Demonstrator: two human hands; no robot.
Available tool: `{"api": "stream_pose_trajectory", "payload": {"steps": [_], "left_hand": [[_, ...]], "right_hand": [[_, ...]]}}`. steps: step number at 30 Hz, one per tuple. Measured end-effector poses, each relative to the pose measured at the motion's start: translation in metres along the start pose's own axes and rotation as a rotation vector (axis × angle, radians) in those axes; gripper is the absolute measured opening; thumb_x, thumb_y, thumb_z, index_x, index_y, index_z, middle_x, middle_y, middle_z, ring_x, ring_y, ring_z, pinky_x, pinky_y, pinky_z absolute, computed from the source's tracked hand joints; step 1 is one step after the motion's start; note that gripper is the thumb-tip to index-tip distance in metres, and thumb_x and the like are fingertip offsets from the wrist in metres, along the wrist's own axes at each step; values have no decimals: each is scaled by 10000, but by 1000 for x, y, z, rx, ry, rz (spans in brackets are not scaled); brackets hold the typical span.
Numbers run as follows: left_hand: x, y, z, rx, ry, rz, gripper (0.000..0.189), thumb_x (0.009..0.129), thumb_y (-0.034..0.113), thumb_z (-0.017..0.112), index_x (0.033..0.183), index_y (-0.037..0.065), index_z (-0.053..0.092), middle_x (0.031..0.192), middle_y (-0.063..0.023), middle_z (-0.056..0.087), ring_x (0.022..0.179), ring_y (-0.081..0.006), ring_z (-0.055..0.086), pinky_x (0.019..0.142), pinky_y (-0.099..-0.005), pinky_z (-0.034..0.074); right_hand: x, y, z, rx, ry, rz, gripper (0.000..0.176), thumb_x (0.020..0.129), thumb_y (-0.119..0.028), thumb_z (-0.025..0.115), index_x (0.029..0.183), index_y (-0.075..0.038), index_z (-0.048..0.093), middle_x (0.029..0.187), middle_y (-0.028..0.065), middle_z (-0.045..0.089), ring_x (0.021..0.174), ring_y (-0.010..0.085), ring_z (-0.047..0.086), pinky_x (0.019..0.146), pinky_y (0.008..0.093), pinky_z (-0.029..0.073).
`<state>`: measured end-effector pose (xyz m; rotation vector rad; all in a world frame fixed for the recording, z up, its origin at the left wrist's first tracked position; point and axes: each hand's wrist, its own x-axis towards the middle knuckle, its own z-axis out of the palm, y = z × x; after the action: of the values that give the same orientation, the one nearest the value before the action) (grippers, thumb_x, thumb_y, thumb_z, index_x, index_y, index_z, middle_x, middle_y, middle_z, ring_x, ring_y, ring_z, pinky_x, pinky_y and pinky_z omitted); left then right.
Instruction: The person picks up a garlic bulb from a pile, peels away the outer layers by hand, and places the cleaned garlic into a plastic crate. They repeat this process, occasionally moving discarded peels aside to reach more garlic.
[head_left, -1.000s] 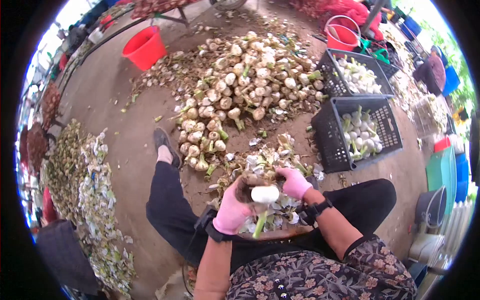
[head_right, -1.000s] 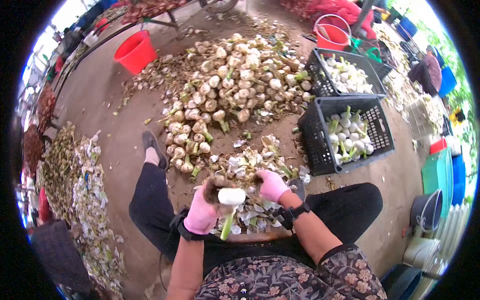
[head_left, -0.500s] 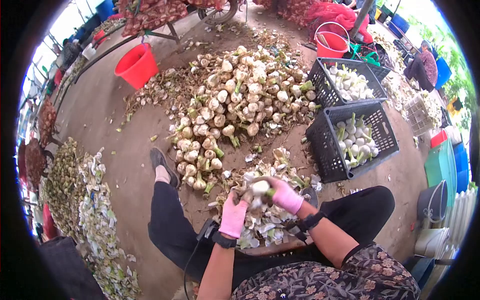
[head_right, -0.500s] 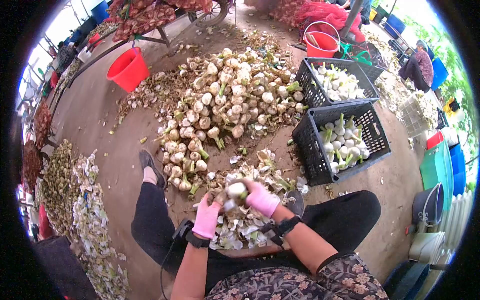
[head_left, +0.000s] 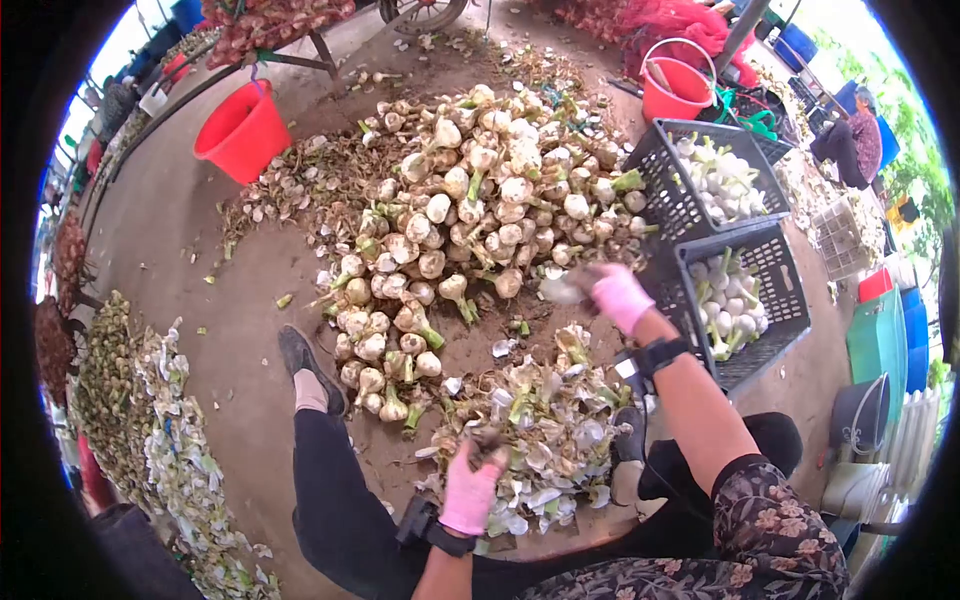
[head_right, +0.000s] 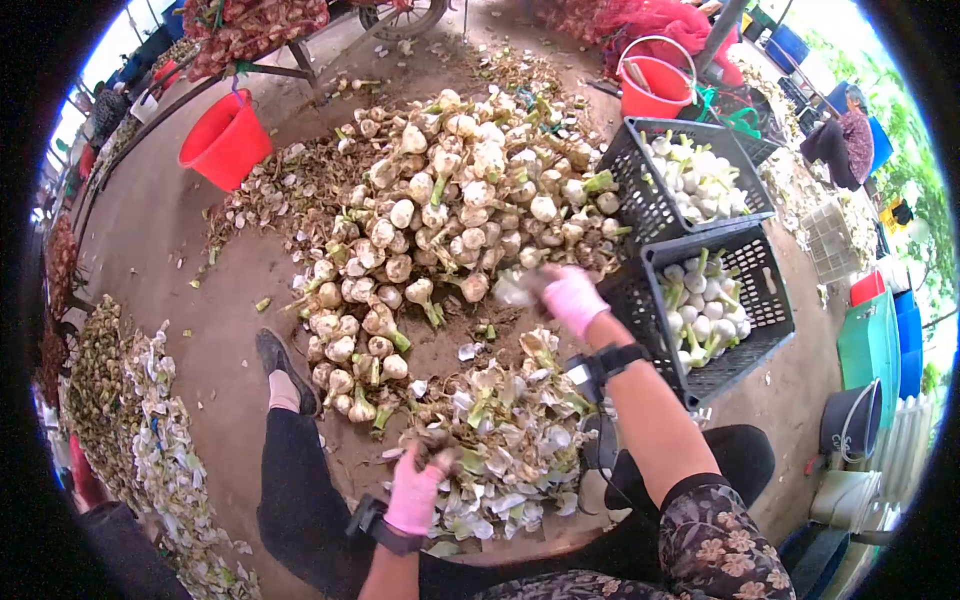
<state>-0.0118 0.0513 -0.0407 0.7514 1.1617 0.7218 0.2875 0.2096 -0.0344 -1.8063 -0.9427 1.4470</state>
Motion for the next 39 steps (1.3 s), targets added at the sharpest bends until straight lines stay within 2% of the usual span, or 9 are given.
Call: {"api": "stream_pose_trajectory", "payload": {"steps": [3,7,10,15,18,24,26,35,39], "left_hand": [[5,-9,3,10,-8,-38,459,835,252,686,1168,-25,532,1063,-79,605,958,-141,563,860,-266,452],[9,3,8,-26,57,-186,433,829,176,669,1179,-32,521,1064,-75,609,953,-142,562,867,-271,445],[11,5,6,26,46,-175,427,819,119,652,1187,-44,510,1069,-80,612,954,-138,561,874,-267,437],[11,-4,2,86,62,-144,450,813,106,636,1201,-65,486,1090,-97,605,993,-147,555,888,-269,431],[8,11,7,14,74,-185,493,810,100,635,1232,-73,448,1169,-132,562,1065,-200,540,935,-294,422],[7,-6,9,715,383,336,738,667,87,736,1296,-74,386,1326,-260,408,1270,-361,373,1067,-381,314],[6,-1,5,643,299,439,763,634,70,739,1299,-67,390,1320,-258,412,1269,-366,373,1071,-382,310],[-39,13,30,687,431,824,613,603,29,752,1174,12,531,1152,-178,544,1068,-339,547,909,-384,448],[-52,20,30,558,426,705,593,592,-33,726,1156,-6,546,1122,-145,579,1042,-266,580,914,-340,450]], "right_hand": [[53,32,64,-812,-20,-352,280,791,-188,588,1028,-49,643,970,181,652,944,354,602,846,383,472],[110,41,123,-1319,112,-464,357,768,-130,543,1122,-94,566,1205,117,557,1198,295,466,981,448,362],[145,68,142,-1377,370,-418,258,758,-145,546,1004,-84,596,1073,117,582,1054,276,525,900,408,400],[111,70,142,-1232,294,-281,183,701,-101,610,882,-107,640,1005,116,574,1019,302,531,828,397,457],[74,82,118,-584,240,-167,297,705,-71,655,1002,-60,638,978,147,636,947,300,593,833,395,470],[-85,23,115,-115,-204,-1,359,785,-126,725,1076,26,579,985,91,650,876,157,591,802,290,469],[-109,34,129,452,-329,19,346,823,-144,691,1100,20,565,998,73,632,885,141,577,790,275,463],[-160,37,143,637,-169,-258,248,847,-82,659,1046,18,549,1003,71,611,882,95,562,719,257,479],[-182,22,136,382,-142,-326,194,853,-103,661,985,5,568,918,56,625,845,89,559,695,260,476]]}}
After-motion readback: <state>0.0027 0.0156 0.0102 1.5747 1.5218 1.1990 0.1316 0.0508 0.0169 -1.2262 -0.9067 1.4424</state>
